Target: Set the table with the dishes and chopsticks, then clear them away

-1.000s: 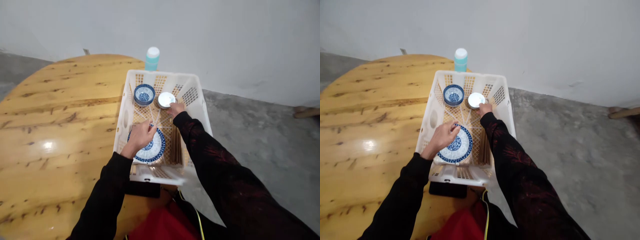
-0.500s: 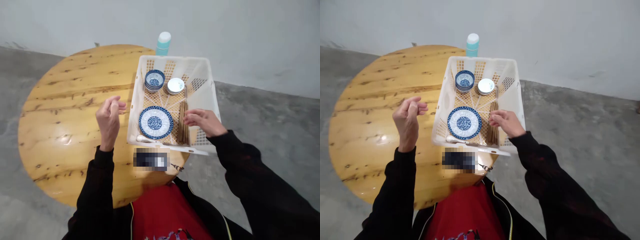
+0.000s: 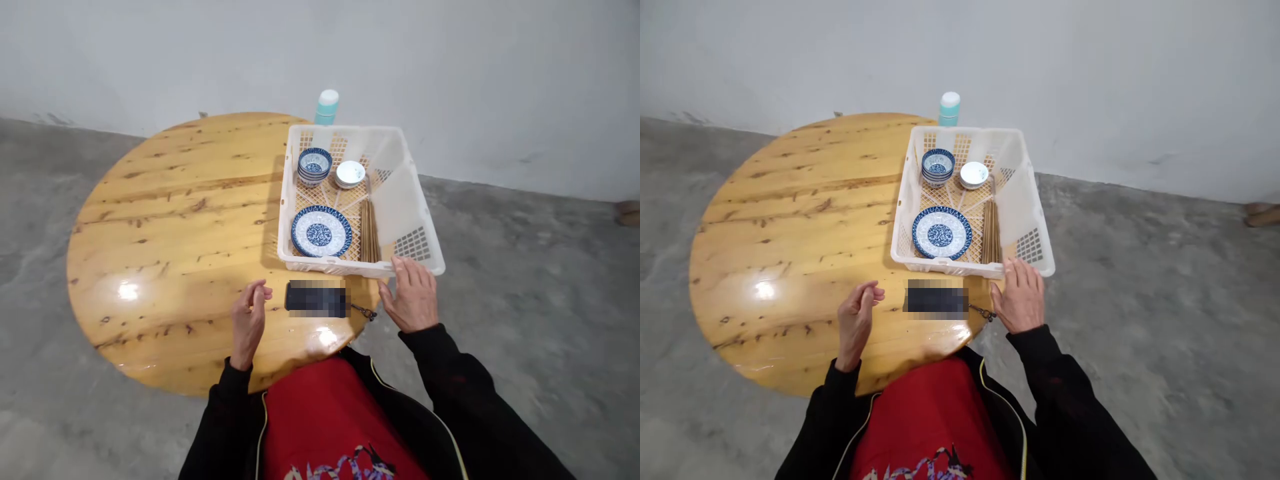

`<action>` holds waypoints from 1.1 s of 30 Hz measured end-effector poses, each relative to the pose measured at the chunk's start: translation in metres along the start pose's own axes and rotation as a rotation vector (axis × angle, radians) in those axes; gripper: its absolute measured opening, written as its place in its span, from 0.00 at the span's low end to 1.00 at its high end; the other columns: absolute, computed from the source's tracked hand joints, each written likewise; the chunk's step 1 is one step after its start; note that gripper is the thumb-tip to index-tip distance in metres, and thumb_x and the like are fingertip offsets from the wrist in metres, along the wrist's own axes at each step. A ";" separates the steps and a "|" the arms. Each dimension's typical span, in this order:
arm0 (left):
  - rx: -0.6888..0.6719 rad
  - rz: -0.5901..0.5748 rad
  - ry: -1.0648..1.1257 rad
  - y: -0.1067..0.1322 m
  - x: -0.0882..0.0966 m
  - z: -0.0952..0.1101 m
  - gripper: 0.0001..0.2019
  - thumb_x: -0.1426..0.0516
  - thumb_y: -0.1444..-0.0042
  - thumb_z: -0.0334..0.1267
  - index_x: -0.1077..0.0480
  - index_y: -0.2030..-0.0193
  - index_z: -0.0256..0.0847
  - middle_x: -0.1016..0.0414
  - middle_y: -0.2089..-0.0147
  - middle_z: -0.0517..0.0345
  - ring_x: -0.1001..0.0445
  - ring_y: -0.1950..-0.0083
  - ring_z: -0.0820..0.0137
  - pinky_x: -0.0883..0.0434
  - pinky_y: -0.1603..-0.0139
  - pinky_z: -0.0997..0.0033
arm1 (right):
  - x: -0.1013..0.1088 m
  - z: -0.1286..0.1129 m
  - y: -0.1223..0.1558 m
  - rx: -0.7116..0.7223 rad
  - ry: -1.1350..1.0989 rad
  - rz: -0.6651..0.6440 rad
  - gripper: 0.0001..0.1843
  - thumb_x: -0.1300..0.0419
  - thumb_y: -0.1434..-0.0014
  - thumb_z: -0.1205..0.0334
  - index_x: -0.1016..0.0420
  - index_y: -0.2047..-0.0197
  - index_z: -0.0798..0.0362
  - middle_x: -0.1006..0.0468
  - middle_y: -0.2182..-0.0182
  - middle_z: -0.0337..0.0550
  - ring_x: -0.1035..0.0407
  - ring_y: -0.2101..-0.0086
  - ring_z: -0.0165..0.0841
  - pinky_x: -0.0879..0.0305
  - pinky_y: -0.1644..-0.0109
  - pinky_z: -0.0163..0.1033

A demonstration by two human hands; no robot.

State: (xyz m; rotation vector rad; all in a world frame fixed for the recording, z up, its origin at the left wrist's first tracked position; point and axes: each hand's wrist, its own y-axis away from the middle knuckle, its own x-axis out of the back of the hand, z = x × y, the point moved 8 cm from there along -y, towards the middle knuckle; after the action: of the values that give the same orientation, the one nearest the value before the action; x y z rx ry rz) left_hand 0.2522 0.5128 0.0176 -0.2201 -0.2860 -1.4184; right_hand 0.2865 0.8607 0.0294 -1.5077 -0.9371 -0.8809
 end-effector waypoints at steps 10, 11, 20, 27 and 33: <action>0.006 -0.118 -0.020 0.026 -0.004 -0.014 0.16 0.49 0.34 0.45 0.26 0.52 0.39 0.19 0.62 0.54 0.19 0.60 0.68 0.24 0.55 0.67 | -0.008 -0.007 0.012 -0.054 0.092 -0.017 0.39 0.45 0.40 0.60 0.47 0.29 0.63 0.37 0.34 0.64 0.46 0.33 0.52 0.53 0.31 0.59; 0.003 -0.127 -0.026 0.027 -0.006 -0.014 0.16 0.50 0.34 0.45 0.26 0.52 0.39 0.19 0.62 0.54 0.20 0.60 0.69 0.24 0.54 0.67 | -0.009 -0.006 0.012 -0.055 0.088 -0.025 0.39 0.45 0.40 0.60 0.48 0.28 0.63 0.37 0.33 0.64 0.46 0.33 0.52 0.54 0.30 0.59; -0.420 -0.030 -0.417 0.027 -0.021 0.034 0.16 0.52 0.31 0.39 0.28 0.45 0.40 0.21 0.47 0.44 0.24 0.42 0.64 0.29 0.39 0.59 | -0.011 -0.006 0.011 -0.046 0.059 0.008 0.39 0.46 0.39 0.58 0.48 0.28 0.64 0.38 0.34 0.65 0.48 0.33 0.53 0.56 0.31 0.61; -0.595 -0.091 -0.848 -0.002 -0.072 0.056 0.26 0.51 0.32 0.36 0.42 0.29 0.34 0.40 0.27 0.38 0.50 0.22 0.56 0.48 0.25 0.48 | -0.010 -0.003 0.012 -0.023 0.009 -0.008 0.38 0.47 0.37 0.59 0.49 0.28 0.63 0.38 0.33 0.65 0.49 0.32 0.51 0.57 0.30 0.61; -0.568 -0.123 -0.924 -0.018 -0.088 0.047 0.28 0.52 0.32 0.37 0.46 0.27 0.34 0.42 0.26 0.38 0.55 0.22 0.54 0.48 0.26 0.47 | -0.007 -0.001 0.011 0.040 0.012 -0.013 0.36 0.48 0.36 0.62 0.49 0.27 0.62 0.37 0.33 0.62 0.46 0.32 0.50 0.55 0.30 0.58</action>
State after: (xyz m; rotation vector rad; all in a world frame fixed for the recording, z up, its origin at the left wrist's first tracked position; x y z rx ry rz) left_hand 0.2202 0.6078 0.0328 -1.3551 -0.6474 -1.4139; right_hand 0.2942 0.8582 0.0189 -1.4620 -0.9516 -0.8750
